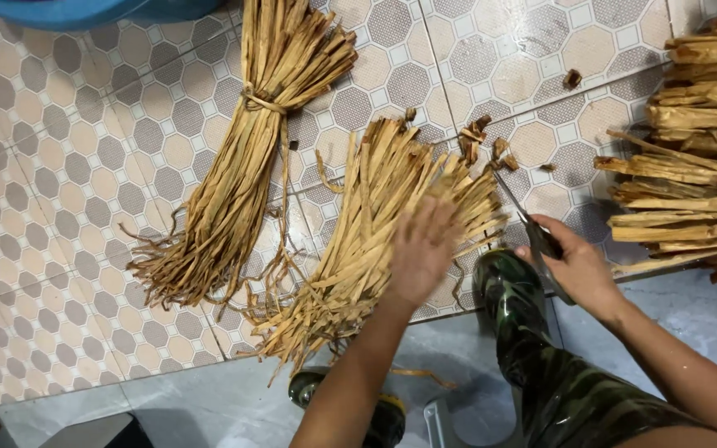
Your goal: Organizing, tying, and trimming bundles of dried plant fibers using scissors.
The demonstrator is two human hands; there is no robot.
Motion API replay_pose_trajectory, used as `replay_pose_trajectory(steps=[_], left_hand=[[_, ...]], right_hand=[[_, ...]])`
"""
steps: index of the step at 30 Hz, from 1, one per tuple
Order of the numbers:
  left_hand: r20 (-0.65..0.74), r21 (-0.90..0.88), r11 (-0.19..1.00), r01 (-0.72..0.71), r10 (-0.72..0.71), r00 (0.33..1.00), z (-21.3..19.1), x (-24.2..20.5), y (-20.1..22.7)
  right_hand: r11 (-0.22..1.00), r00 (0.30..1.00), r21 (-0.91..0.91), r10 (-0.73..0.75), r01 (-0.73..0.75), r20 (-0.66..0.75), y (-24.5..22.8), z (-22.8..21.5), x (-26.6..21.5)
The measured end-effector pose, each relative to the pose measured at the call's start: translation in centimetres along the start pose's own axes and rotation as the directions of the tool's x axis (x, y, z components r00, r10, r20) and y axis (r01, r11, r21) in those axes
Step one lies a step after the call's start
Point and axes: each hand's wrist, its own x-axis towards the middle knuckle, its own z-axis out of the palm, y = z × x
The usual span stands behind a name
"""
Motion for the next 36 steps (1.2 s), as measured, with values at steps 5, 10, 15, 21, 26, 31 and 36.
replay_pose_trajectory(steps=[5,10,15,21,26,31,36], left_hand=[[0.051,-0.246,0.919,0.310,-0.307,0.950,-1.1,1.4,-2.2],[-0.005,-0.190,0.923,0.335,-0.343,0.939,0.9,0.8,-2.5],[-0.091,-0.248,0.916,0.316,-0.347,0.934,1.2,0.7,-1.6],[-0.247,-0.325,0.907,0.266,-0.353,0.902,0.2,2.9,0.2],[-0.023,-0.461,0.770,0.442,-0.508,0.861,-5.7,4.3,-2.3],[0.087,-0.463,0.517,0.720,-0.782,0.617,-5.9,1.3,-8.7],[0.447,-0.323,0.329,0.887,-0.773,0.450,-8.6,2.4,-7.6]], right_hand=[[0.991,0.990,0.016,-0.135,0.136,-0.026,2.0,0.7,-0.5],[0.952,0.992,-0.293,-0.057,0.087,0.112,2.0,0.5,-0.7],[0.936,0.989,-0.346,-0.021,0.070,0.144,1.8,0.2,-0.9],[0.934,0.983,-0.356,0.078,-0.014,0.167,2.5,0.5,-0.5],[0.980,0.995,-0.199,0.051,-0.033,0.090,7.5,-0.6,-1.1],[0.969,0.931,-0.195,0.205,-0.150,0.301,6.9,-1.3,-2.1],[0.865,0.925,-0.494,0.257,-0.091,0.280,1.6,-1.3,-0.7]])
